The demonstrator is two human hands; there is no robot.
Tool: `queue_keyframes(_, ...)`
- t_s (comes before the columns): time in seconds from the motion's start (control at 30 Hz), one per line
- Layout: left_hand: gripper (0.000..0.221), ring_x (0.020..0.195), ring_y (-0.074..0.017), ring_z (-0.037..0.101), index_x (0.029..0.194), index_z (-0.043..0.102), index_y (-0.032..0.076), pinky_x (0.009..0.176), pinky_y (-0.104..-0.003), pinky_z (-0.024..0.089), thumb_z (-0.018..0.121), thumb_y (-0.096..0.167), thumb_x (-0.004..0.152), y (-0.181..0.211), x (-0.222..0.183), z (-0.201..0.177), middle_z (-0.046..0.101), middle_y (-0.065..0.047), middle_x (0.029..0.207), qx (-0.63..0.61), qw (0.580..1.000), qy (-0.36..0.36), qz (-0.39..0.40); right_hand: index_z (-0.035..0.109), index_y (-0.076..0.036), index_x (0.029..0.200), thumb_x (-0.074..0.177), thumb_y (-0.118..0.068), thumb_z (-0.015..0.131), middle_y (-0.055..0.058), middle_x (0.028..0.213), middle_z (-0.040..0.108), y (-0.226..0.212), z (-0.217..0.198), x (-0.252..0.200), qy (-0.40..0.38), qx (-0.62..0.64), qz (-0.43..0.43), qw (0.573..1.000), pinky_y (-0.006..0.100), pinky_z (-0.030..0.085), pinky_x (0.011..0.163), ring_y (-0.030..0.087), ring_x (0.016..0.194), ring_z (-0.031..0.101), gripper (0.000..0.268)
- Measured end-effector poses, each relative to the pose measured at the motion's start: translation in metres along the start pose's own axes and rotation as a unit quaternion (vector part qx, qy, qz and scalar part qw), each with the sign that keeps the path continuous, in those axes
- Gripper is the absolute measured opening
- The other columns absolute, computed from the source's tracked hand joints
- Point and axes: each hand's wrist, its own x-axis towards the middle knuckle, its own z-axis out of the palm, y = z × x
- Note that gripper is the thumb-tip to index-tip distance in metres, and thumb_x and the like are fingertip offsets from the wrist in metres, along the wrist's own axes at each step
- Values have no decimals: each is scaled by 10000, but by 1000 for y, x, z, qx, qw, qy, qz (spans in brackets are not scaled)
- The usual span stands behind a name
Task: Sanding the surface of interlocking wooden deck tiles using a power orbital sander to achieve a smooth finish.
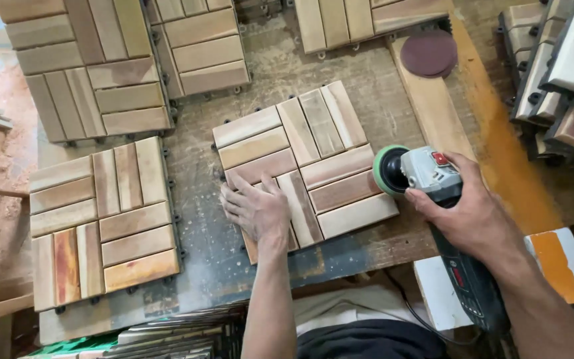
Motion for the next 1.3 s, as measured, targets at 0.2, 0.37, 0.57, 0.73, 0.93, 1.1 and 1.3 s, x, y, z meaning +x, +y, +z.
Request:
queue_keyframes(0.2,656,1290,-477,462,1499,429,45,1053,-619,392,485,504,1034,17,56,-8,475,-334,1421,-50,986,-93,128,446,-198,1532,711,-401,771,130,1348,618,9,-2,-7,41,96,32,994,405,435,1015,263,1206,601,906)
queue_keyframes(0.37,594,1243,-447,486,1319,532,84,1029,-594,386,617,539,947,15,84,3,526,-264,1352,-116,952,-124,255,482,-69,1502,772,-229,780,176,1148,657,42,1,-2,66,191,-8,979,378,485,791,266,889,634,805)
queue_keyframes(0.57,556,1311,-374,461,1281,549,87,1069,-527,370,646,510,934,39,95,-3,501,-162,1451,-180,823,-293,452,443,-54,1529,823,-94,726,250,1033,654,63,13,-1,48,295,-26,954,404,535,670,342,664,649,762)
queue_keyframes(0.73,541,1177,-300,584,1352,561,123,1024,-431,390,633,490,962,57,106,24,640,-99,1327,-175,747,-219,603,479,-270,1515,742,-310,757,84,1247,664,24,17,-38,14,97,40,994,367,447,934,244,1033,642,822)
queue_keyframes(0.93,590,1125,-345,527,1138,686,138,971,-526,355,527,677,957,49,86,31,606,-95,1239,-137,869,-185,438,428,-374,1552,712,-380,743,-60,1526,481,19,31,-56,-5,23,81,996,409,358,1139,230,1371,509,897)
queue_keyframes(1.1,474,1021,-337,562,1038,729,244,881,-505,425,575,678,928,27,92,30,600,-104,1074,-116,930,-146,315,382,-428,1560,713,-430,735,-43,1535,501,12,39,-58,-28,-22,91,995,452,385,1124,316,1370,516,918)
queue_keyframes(1.3,415,971,-321,570,899,750,251,852,-512,441,621,645,918,25,98,42,588,-92,990,-101,958,-54,262,333,-495,1571,715,-489,731,-19,1546,525,9,41,-67,-30,-73,96,992,507,413,1106,420,1368,519,944)
